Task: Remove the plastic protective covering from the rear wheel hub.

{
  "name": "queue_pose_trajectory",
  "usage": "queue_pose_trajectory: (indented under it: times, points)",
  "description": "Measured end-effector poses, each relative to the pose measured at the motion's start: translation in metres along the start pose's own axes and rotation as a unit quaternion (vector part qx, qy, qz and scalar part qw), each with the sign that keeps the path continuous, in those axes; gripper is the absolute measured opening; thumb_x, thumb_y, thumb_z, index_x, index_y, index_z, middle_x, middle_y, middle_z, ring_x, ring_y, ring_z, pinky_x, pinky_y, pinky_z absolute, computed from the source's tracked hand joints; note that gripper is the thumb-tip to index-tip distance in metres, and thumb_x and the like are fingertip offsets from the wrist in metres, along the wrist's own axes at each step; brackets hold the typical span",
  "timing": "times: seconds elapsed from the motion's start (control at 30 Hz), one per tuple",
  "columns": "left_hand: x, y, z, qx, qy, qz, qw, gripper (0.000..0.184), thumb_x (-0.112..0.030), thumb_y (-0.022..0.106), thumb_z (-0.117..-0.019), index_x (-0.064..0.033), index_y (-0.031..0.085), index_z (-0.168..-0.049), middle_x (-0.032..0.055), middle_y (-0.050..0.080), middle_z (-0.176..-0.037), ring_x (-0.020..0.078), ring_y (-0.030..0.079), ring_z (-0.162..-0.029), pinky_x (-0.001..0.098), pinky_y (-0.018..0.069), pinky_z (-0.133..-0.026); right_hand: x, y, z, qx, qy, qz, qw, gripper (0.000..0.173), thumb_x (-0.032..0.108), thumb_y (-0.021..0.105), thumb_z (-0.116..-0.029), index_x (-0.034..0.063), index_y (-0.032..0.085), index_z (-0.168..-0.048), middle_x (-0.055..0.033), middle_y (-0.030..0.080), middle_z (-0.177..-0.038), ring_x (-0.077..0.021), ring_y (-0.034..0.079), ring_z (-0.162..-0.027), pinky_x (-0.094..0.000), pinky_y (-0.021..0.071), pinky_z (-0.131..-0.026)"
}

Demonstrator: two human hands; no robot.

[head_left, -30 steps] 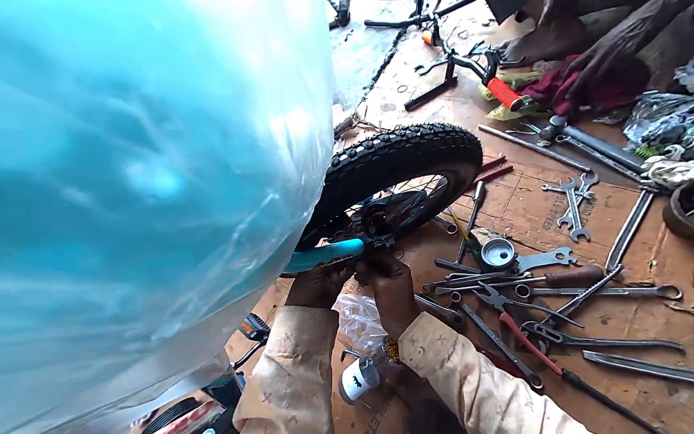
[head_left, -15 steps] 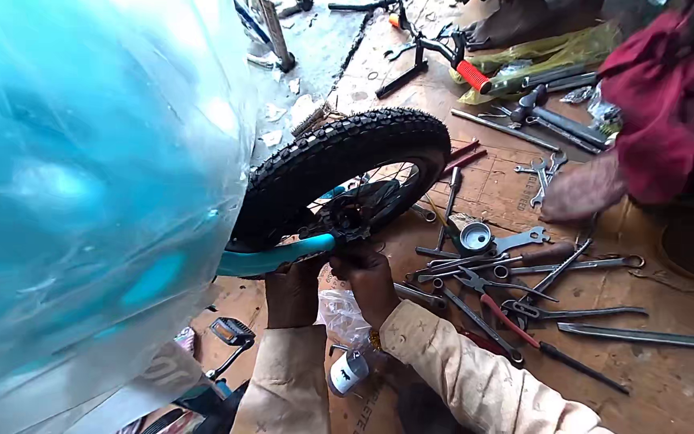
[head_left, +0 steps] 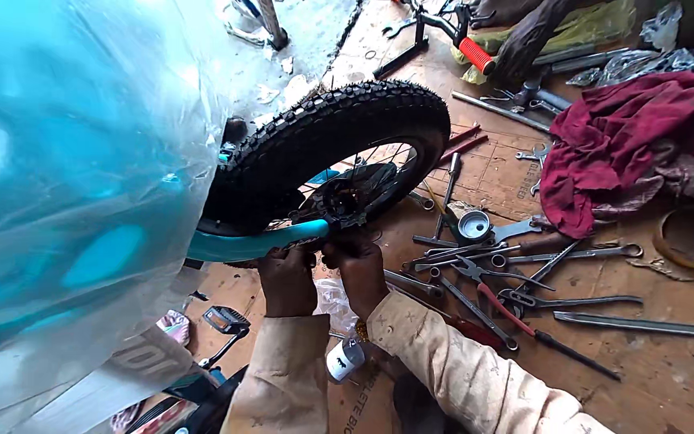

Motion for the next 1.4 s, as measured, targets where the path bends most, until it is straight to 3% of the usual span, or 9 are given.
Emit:
queue_pose_trajectory:
  times: [0.1, 0.17, 0.37, 0.47, 0.63, 0.77, 0.97, 1.2, 1.4]
  points:
    - [0.0, -0.002, -0.01, 0.031, -0.071, 0.046, 0.996, 0.022, 0.011, 0.062, -0.0888, -0.0074, 0.062, -0.1, 0.0002, 0.068, -0.087, 0.0068, 0.063, -0.071, 0.0218, 0.0548, -0.064, -0.007, -0.001, -0.001, 0.019, -0.02, -0.027, 0.999, 0.009, -0.002, 0.066, -0.0939, -0.0017, 0.069, -0.102, -0.007, 0.07, -0.086, -0.0111, 0.067, -0.073, -0.0286, 0.0598, -0.071]
    - [0.003, -0.006, -0.015, 0.054, -0.117, 0.083, 0.988, 0.022, 0.014, 0.061, -0.088, -0.0029, 0.064, -0.102, 0.005, 0.07, -0.092, 0.0109, 0.067, -0.081, 0.0261, 0.0586, -0.073, -0.004, -0.001, 0.001, 0.021, -0.01, -0.019, 1.0, 0.009, -0.002, 0.065, -0.0947, -0.001, 0.068, -0.103, -0.006, 0.07, -0.086, -0.0102, 0.067, -0.073, -0.028, 0.0597, -0.071]
    - [0.0, -0.002, -0.013, -0.007, -0.239, 0.176, 0.955, 0.019, 0.011, 0.05, -0.0954, -0.0007, 0.059, -0.107, 0.0098, 0.069, -0.095, 0.0158, 0.071, -0.084, 0.0287, 0.0617, -0.075, 0.002, 0.0, 0.011, 0.027, -0.009, 0.011, 1.0, 0.01, 0.0, 0.063, -0.0971, 0.0009, 0.067, -0.107, -0.005, 0.068, -0.086, -0.0092, 0.064, -0.068, -0.0258, 0.0571, -0.065]
    - [0.014, -0.007, -0.019, 0.035, -0.257, 0.24, 0.936, 0.016, 0.004, 0.046, -0.1018, -0.0002, 0.059, -0.11, 0.0116, 0.069, -0.099, 0.0192, 0.071, -0.089, 0.0333, 0.0616, -0.079, 0.006, 0.0, 0.011, 0.018, 0.008, 0.014, 1.0, 0.011, -0.002, 0.066, -0.0951, -0.0001, 0.068, -0.106, -0.0058, 0.069, -0.087, -0.0097, 0.066, -0.071, -0.027, 0.059, -0.068]
    - [0.007, 0.005, -0.012, 0.104, -0.219, 0.274, 0.931, 0.021, 0.005, 0.048, -0.0987, -0.0061, 0.066, -0.103, 0.0085, 0.072, -0.099, 0.0164, 0.07, -0.093, 0.0324, 0.0603, -0.084, -0.003, -0.002, -0.002, 0.022, -0.024, -0.008, 0.999, 0.013, -0.001, 0.072, -0.0914, -0.0012, 0.07, -0.104, -0.0083, 0.071, -0.088, -0.0109, 0.066, -0.074, -0.0295, 0.0586, -0.07]
    - [0.01, 0.007, -0.01, 0.096, -0.21, 0.282, 0.931, 0.022, -0.001, 0.047, -0.0969, -0.0092, 0.067, -0.093, 0.0051, 0.072, -0.089, 0.0116, 0.071, -0.081, 0.0267, 0.0615, -0.075, -0.003, -0.007, -0.004, 0.035, -0.035, 0.011, 0.999, 0.013, 0.0, 0.071, -0.0924, -0.0006, 0.071, -0.105, -0.0077, 0.072, -0.089, -0.0107, 0.067, -0.074, -0.0293, 0.059, -0.07]
    - [0.019, 0.001, -0.009, 0.067, -0.171, 0.259, 0.948, 0.019, 0.005, 0.052, -0.0942, -0.0038, 0.064, -0.106, 0.0104, 0.072, -0.1, 0.0179, 0.071, -0.091, 0.0331, 0.0609, -0.084, -0.005, -0.005, -0.004, 0.033, -0.027, -0.016, 0.999, 0.01, -0.002, 0.07, -0.0914, -0.0014, 0.07, -0.101, -0.0062, 0.071, -0.086, -0.0107, 0.068, -0.076, -0.0285, 0.0602, -0.073]
    - [0.013, -0.001, -0.007, 0.059, -0.153, 0.202, 0.965, 0.017, 0.007, 0.051, -0.0962, 0.0006, 0.063, -0.107, 0.0121, 0.072, -0.097, 0.0187, 0.071, -0.085, 0.0345, 0.0617, -0.079, -0.005, -0.007, -0.005, 0.035, -0.03, -0.02, 0.999, 0.006, -0.003, 0.07, -0.0915, -0.0016, 0.071, -0.098, -0.008, 0.071, -0.084, -0.0124, 0.067, -0.072, -0.029, 0.0594, -0.069]
    - [0.0, -0.009, 0.0, 0.135, 0.072, -0.024, 0.988, 0.013, -0.006, 0.065, -0.0968, -0.0017, 0.067, -0.109, 0.0046, 0.075, -0.093, 0.015, 0.074, -0.083, 0.0338, 0.0637, -0.081, -0.005, -0.008, -0.003, 0.039, -0.036, -0.016, 0.998, 0.006, -0.002, 0.07, -0.0922, -0.0002, 0.072, -0.097, -0.0064, 0.071, -0.084, -0.0107, 0.066, -0.072, -0.0272, 0.0587, -0.069]
Point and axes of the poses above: each hand's wrist, its own z-axis away from the middle knuckle, its own y-axis out of the palm, x = y × z, the point moved 5 cm from there along -z, towards the middle knuckle
